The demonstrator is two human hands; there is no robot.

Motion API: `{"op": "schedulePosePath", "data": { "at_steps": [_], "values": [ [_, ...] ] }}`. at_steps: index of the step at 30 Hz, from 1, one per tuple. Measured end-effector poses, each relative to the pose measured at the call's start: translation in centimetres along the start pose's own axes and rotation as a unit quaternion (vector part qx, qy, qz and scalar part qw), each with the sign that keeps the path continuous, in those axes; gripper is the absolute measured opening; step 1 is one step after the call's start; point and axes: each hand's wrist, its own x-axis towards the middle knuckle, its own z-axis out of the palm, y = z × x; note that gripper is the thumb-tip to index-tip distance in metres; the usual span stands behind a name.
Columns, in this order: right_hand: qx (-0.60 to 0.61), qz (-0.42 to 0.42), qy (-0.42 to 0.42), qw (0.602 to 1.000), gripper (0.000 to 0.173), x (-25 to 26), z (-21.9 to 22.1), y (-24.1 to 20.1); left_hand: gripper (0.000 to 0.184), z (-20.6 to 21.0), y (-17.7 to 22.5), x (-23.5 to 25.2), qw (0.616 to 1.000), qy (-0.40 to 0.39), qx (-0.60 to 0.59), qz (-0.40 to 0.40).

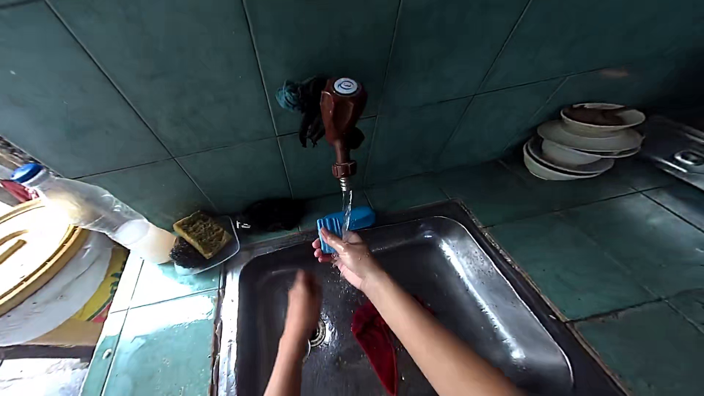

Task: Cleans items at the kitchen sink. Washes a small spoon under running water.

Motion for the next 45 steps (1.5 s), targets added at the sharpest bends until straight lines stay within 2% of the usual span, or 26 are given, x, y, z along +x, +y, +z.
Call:
{"op": "schedulePosePath", "data": {
  "at_steps": [2, 3, 5, 6, 8, 10, 12, 15, 18, 19, 21, 23, 25, 27, 29, 31, 33, 34, 35, 37, 39, 40, 42, 43, 45],
  "values": [
    [-0.005, 0.034, -0.055, 0.998, 0.033, 0.3, -0.4, -1.5, 0.052, 4.4, -0.9, -1.3, 0.971, -0.190, 0.121, -0.081],
    [-0.005, 0.051, -0.088, 0.995, 0.034, 0.4, -0.4, -2.1, 0.057, 6.2, -0.7, -1.6, 0.948, -0.238, 0.188, -0.096],
    [-0.008, 0.067, -0.147, 0.987, 0.029, 0.3, -0.6, -3.2, 0.052, 8.3, -0.3, -1.2, 0.932, -0.256, 0.239, -0.091],
    [-0.026, 0.069, -0.173, 0.982, 0.027, 0.2, -1.0, -3.9, 0.047, 8.6, -0.4, -0.4, 0.942, -0.255, 0.205, -0.079],
    [-0.111, 0.066, -0.219, 0.967, 0.029, -0.2, -1.9, -5.3, 0.038, 8.0, -0.2, 1.7, 0.969, -0.236, 0.038, -0.068],
    [-0.209, 0.046, -0.266, 0.940, 0.038, -0.5, -2.9, -6.5, 0.033, 6.0, 2.4, 3.2, 0.963, -0.196, -0.161, -0.093],
    [-0.288, 0.007, -0.296, 0.911, 0.042, -0.8, -3.6, -7.2, 0.024, 4.4, 4.5, 4.7, 0.946, -0.154, -0.279, -0.063],
    [-0.372, -0.052, -0.259, 0.890, 0.031, -2.0, -4.0, -7.9, 0.015, 1.6, 8.0, 5.5, 0.940, -0.118, -0.319, 0.029],
    [-0.313, -0.127, -0.131, 0.932, 0.023, -2.3, -4.8, -6.9, 0.010, -0.9, 11.0, 5.4, 0.949, -0.107, -0.295, 0.037],
    [-0.268, -0.142, -0.081, 0.950, 0.028, -2.0, -5.3, -6.4, 0.010, -1.7, 11.4, 5.4, 0.945, -0.113, -0.305, 0.030],
    [-0.155, -0.136, 0.020, 0.978, 0.049, -1.6, -5.8, -5.1, 0.022, -2.9, 11.7, 5.1, 0.927, -0.105, -0.361, 0.008],
    [-0.085, -0.115, 0.118, 0.983, 0.062, -1.0, -4.9, -3.3, 0.029, -2.4, 9.9, 4.6, 0.884, -0.083, -0.458, 0.043],
    [-0.054, -0.073, 0.116, 0.989, 0.061, -1.0, -2.4, -0.6, 0.036, -0.1, 7.5, 4.3, 0.840, -0.035, -0.537, 0.065],
    [-0.130, -0.108, 0.070, 0.983, 0.051, -0.8, 0.2, 3.1, 0.038, 1.3, 6.9, 3.5, 0.802, 0.028, -0.597, -0.001],
    [-0.236, -0.150, 0.020, 0.960, 0.051, 0.0, -0.3, 6.5, 0.037, 1.8, 6.5, 2.7, 0.789, 0.072, -0.604, -0.086],
    [-0.247, -0.155, 0.059, 0.955, 0.047, 1.6, -2.7, 8.3, 0.035, 2.8, 6.0, 1.0, 0.805, 0.059, -0.578, -0.120],
    [-0.173, -0.085, 0.142, 0.971, 0.046, 1.4, -3.5, 8.4, 0.044, 3.6, 5.2, -0.8, 0.822, -0.005, -0.562, -0.088],
    [-0.163, -0.060, 0.159, 0.972, 0.048, 0.2, -2.7, 8.3, 0.044, 3.7, 5.1, -1.1, 0.829, 0.006, -0.551, -0.094],
    [-0.170, -0.061, 0.150, 0.972, 0.050, -1.5, -1.4, 8.7, 0.042, 3.6, 4.8, -1.2, 0.845, 0.041, -0.523, -0.102],
    [-0.197, -0.093, 0.078, 0.973, 0.051, -4.5, 0.2, 9.3, 0.042, 3.1, 3.1, -1.1, 0.873, 0.071, -0.477, -0.076],
    [-0.208, -0.116, 0.067, 0.969, 0.047, -3.5, -1.3, 9.8, 0.036, 3.4, 4.4, -1.6, 0.849, 0.093, -0.499, -0.145],
    [-0.205, -0.112, 0.105, 0.967, 0.045, -2.3, -2.4, 9.6, 0.035, 3.7, 5.1, -2.2, 0.833, 0.069, -0.523, -0.164],
    [-0.174, -0.066, 0.184, 0.965, 0.040, -0.6, -4.1, 8.7, 0.042, 4.4, 5.6, -3.3, 0.818, 0.021, -0.554, -0.152],
    [-0.167, -0.052, 0.189, 0.966, 0.041, -0.7, -4.1, 8.5, 0.042, 4.6, 5.5, -3.4, 0.819, 0.017, -0.555, -0.146],
    [-0.198, -0.088, 0.122, 0.969, 0.045, -3.1, -2.2, 8.9, 0.036, 4.4, 5.4, -2.9, 0.842, 0.067, -0.513, -0.154]
  ]
}}
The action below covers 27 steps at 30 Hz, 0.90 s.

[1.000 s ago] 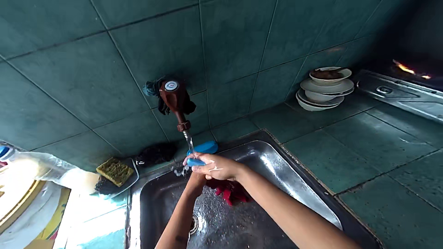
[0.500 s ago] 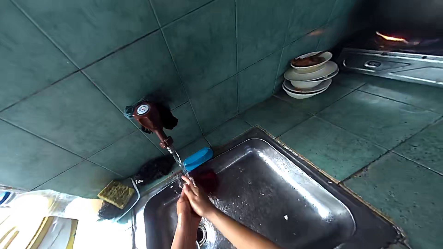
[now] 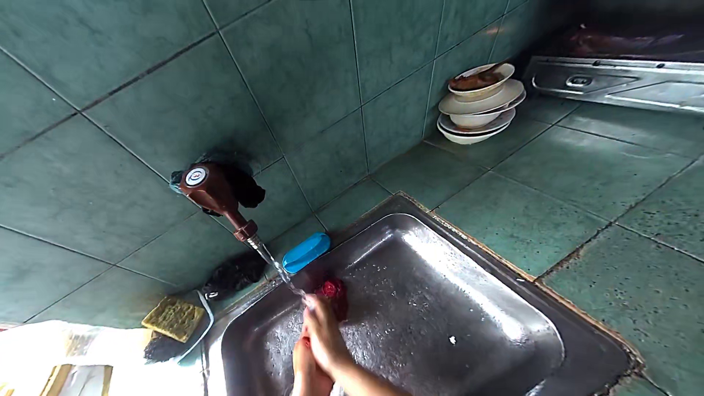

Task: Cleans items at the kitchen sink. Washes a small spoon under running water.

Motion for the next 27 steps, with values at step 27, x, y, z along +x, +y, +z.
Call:
{"op": "schedulePosePath", "data": {
  "at_steps": [27],
  "values": [
    [-0.229, -0.223, -0.083, 0.944, 0.027, 3.7, -10.6, -6.4, 0.061, 6.5, 14.7, 1.7, 0.857, -0.252, 0.409, 0.189]
  ]
}}
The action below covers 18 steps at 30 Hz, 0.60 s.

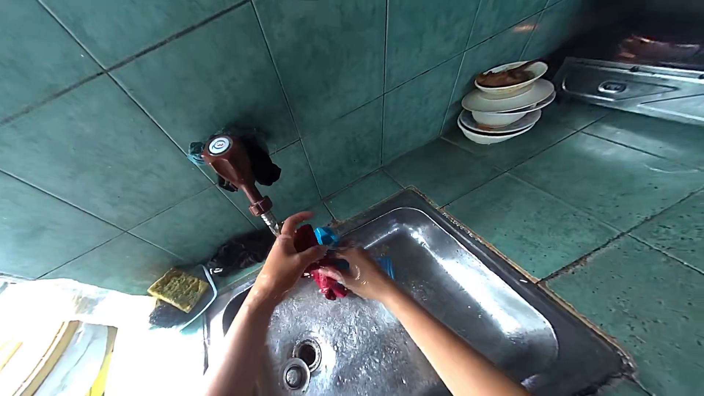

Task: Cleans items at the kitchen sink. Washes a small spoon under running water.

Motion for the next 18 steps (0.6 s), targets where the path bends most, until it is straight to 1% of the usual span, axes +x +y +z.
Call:
{"op": "schedulePosePath", "data": {
  "at_steps": [1, 2, 4, 6, 7, 8, 9, 10, 11, 13, 14, 16, 18],
  "values": [
    [0.004, -0.013, 0.016, 1.000, 0.025, 0.3, -0.8, 0.4, 0.058, -0.7, 0.3, -0.1, 0.995, -0.022, 0.089, 0.033],
    [0.003, -0.026, 0.029, 0.999, 0.023, 0.5, -2.2, 0.7, 0.054, -1.5, 0.2, -0.2, 0.981, -0.032, 0.180, 0.063],
    [-0.008, -0.049, 0.053, 0.997, 0.019, 0.6, -6.0, 0.6, 0.043, -2.9, -0.7, -0.5, 0.950, -0.023, 0.298, 0.092],
    [-0.030, -0.056, 0.048, 0.997, 0.017, 0.4, -10.4, -0.1, 0.023, -3.4, -1.7, -1.3, 0.938, -0.002, 0.337, 0.085],
    [-0.050, -0.052, 0.037, 0.997, 0.017, 0.2, -12.2, -0.6, 0.018, -3.1, -2.2, -1.7, 0.938, 0.007, 0.338, 0.073],
    [-0.070, -0.044, 0.021, 0.996, 0.016, -0.1, -13.3, -1.1, 0.017, -2.5, -2.6, -2.2, 0.941, 0.014, 0.329, 0.075],
    [-0.083, -0.037, 0.002, 0.996, 0.013, -0.4, -13.4, -1.6, 0.018, -1.7, -2.9, -2.4, 0.945, 0.019, 0.316, 0.079],
    [-0.074, -0.032, -0.019, 0.997, 0.009, -0.7, -12.4, -2.1, 0.018, -0.8, -2.9, -2.4, 0.952, 0.022, 0.295, 0.079],
    [-0.064, -0.027, -0.037, 0.997, 0.010, -1.0, -10.5, -2.5, 0.019, -0.1, -2.8, -2.1, 0.962, 0.020, 0.264, 0.072],
    [-0.080, -0.008, -0.050, 0.996, 0.024, -1.8, -5.3, -3.0, 0.020, 0.8, -1.7, -1.9, 0.984, 0.006, 0.172, 0.051],
    [-0.097, 0.017, -0.057, 0.993, 0.029, -2.1, -3.1, -3.2, 0.019, 0.9, -0.9, -2.0, 0.991, -0.011, 0.128, 0.038],
    [-0.129, 0.052, -0.069, 0.988, 0.026, -1.9, -0.4, -3.0, 0.023, 0.5, 0.4, -2.5, 0.995, -0.038, 0.089, 0.014],
    [-0.132, 0.046, -0.085, 0.987, 0.018, -1.2, -0.3, -2.1, 0.033, -0.5, 0.9, -2.9, 0.991, -0.050, 0.125, 0.021]
  ]
}}
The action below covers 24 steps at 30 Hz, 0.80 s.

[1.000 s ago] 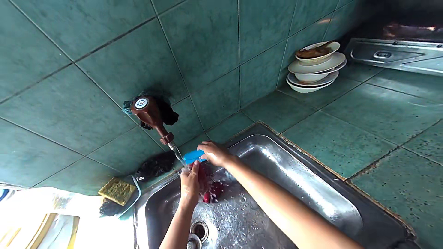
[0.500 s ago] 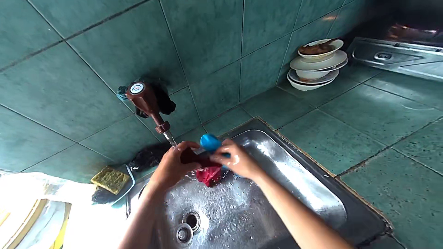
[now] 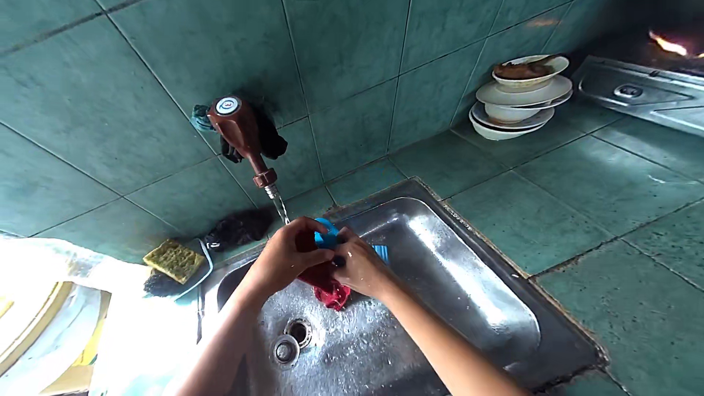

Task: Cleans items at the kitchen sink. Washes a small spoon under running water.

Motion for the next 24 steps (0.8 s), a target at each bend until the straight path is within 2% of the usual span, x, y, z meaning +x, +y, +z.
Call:
{"op": "schedulePosePath", "data": {
  "at_steps": [5, 7, 10, 12, 14, 17, 21, 24],
  "values": [
    [0.031, -0.057, 0.001, 0.998, 0.014, -0.5, -3.3, 1.2, 0.049, -0.8, -0.2, -1.3, 0.994, -0.032, 0.100, -0.003],
    [0.037, -0.093, 0.027, 0.995, 0.012, -0.8, -4.8, 1.0, 0.044, -0.8, 0.1, -1.6, 0.994, -0.025, 0.107, 0.005],
    [0.095, -0.100, 0.040, 0.990, 0.013, -0.5, -6.0, 0.2, 0.031, -1.0, -0.1, -1.2, 0.998, 0.040, 0.033, 0.040],
    [0.117, -0.095, 0.079, 0.985, 0.018, 0.7, -5.0, -0.7, 0.031, -1.0, -1.1, 0.7, 0.993, 0.092, 0.016, 0.079],
    [0.128, -0.105, 0.096, 0.982, 0.031, 2.1, -3.4, -1.5, 0.030, -0.6, -2.1, 2.5, 0.984, 0.138, 0.043, 0.106],
    [0.129, -0.080, 0.069, 0.986, 0.046, 4.0, -2.3, -2.5, 0.024, -1.1, -2.4, 3.3, 0.980, 0.176, 0.059, 0.075],
    [0.100, -0.100, 0.070, 0.988, 0.031, 5.8, -0.6, -3.3, 0.023, -3.2, -1.5, 2.1, 0.979, 0.166, 0.115, 0.033],
    [-0.009, -0.045, 0.061, 0.997, 0.028, 6.5, 1.2, -4.8, 0.021, -4.8, -0.3, 0.9, 0.971, 0.179, 0.155, 0.040]
  ]
}}
